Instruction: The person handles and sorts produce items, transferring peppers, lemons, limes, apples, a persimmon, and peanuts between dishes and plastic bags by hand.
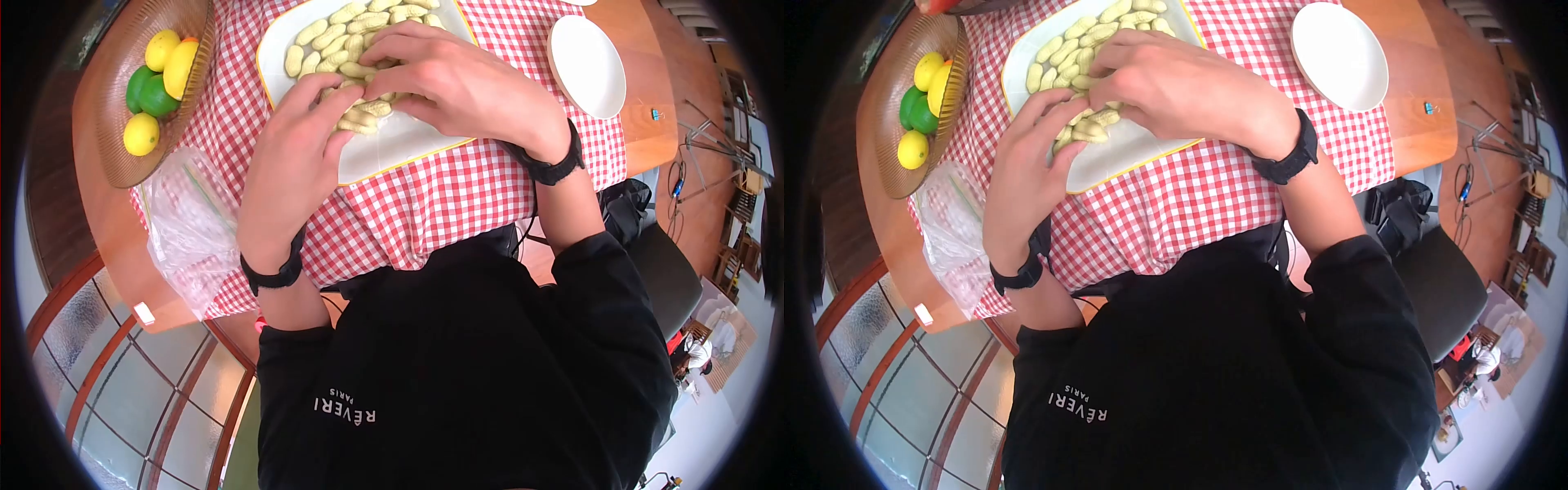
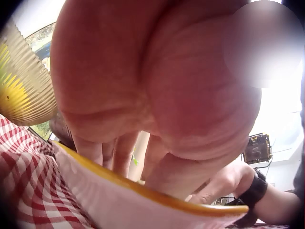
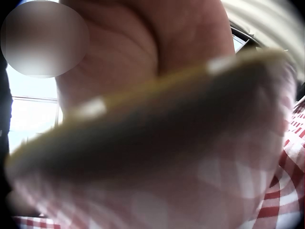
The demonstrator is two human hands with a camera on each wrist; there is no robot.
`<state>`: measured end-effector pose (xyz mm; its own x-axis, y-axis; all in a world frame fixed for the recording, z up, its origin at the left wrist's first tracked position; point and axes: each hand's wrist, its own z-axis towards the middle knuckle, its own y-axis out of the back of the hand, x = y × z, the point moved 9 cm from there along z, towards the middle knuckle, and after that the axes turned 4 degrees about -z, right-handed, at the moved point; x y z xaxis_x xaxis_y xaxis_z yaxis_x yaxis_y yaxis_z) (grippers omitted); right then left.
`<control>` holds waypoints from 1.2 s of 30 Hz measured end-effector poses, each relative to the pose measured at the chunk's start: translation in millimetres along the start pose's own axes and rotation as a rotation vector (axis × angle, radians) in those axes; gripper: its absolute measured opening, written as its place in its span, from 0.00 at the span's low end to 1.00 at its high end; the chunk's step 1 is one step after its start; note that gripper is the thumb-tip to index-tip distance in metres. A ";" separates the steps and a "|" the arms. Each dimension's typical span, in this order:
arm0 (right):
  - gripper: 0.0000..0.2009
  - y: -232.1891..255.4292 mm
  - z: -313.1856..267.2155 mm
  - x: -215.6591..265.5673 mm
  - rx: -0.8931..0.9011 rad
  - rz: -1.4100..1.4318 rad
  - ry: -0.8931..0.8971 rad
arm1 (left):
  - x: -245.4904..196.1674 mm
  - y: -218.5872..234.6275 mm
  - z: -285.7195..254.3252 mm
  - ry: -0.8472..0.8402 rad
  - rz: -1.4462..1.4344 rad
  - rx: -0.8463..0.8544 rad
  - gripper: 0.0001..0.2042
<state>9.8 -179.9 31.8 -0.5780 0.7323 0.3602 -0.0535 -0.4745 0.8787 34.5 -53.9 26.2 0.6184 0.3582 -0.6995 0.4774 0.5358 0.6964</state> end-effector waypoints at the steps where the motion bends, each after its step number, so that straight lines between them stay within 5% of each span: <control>1: 0.14 -1.8 1.2 -4.3 0.022 0.015 -0.034 | 2.4 0.8 1.1 0.025 -0.014 -0.007 0.17; 8: 0.12 20.3 2.4 -7.3 -0.176 0.021 0.031 | 3.0 12.2 0.1 0.047 -0.001 -0.128 0.13; 10: 0.12 31.8 2.5 -23.1 -0.180 0.316 -0.079 | 1.3 16.7 0.9 -0.020 0.028 -0.186 0.14; 12: 0.10 50.1 0.6 -21.4 -0.201 0.312 -0.113 | -3.9 21.4 4.4 -0.086 0.126 -0.206 0.15; 19: 0.13 28.9 -17.6 -13.9 0.257 0.419 -0.201 | -7.1 24.3 -5.2 0.029 0.007 -0.028 0.19; 24: 0.11 3.9 -13.0 -4.8 0.280 0.355 -0.090 | -3.9 3.5 -8.4 0.012 -0.012 0.121 0.19; 30: 0.15 8.4 -4.8 -6.3 0.067 0.191 -0.023 | -5.1 -7.1 -0.5 -0.009 -0.006 0.074 0.16; 36: 0.16 12.0 -7.6 -4.9 0.113 0.149 -0.096 | -6.3 7.4 -1.2 -0.008 0.016 -0.047 0.18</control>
<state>5.8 -192.9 38.2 -0.4922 0.7037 0.5123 0.1212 -0.5274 0.8409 33.4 -51.2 35.6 0.6306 0.3610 -0.6870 0.4381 0.5651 0.6991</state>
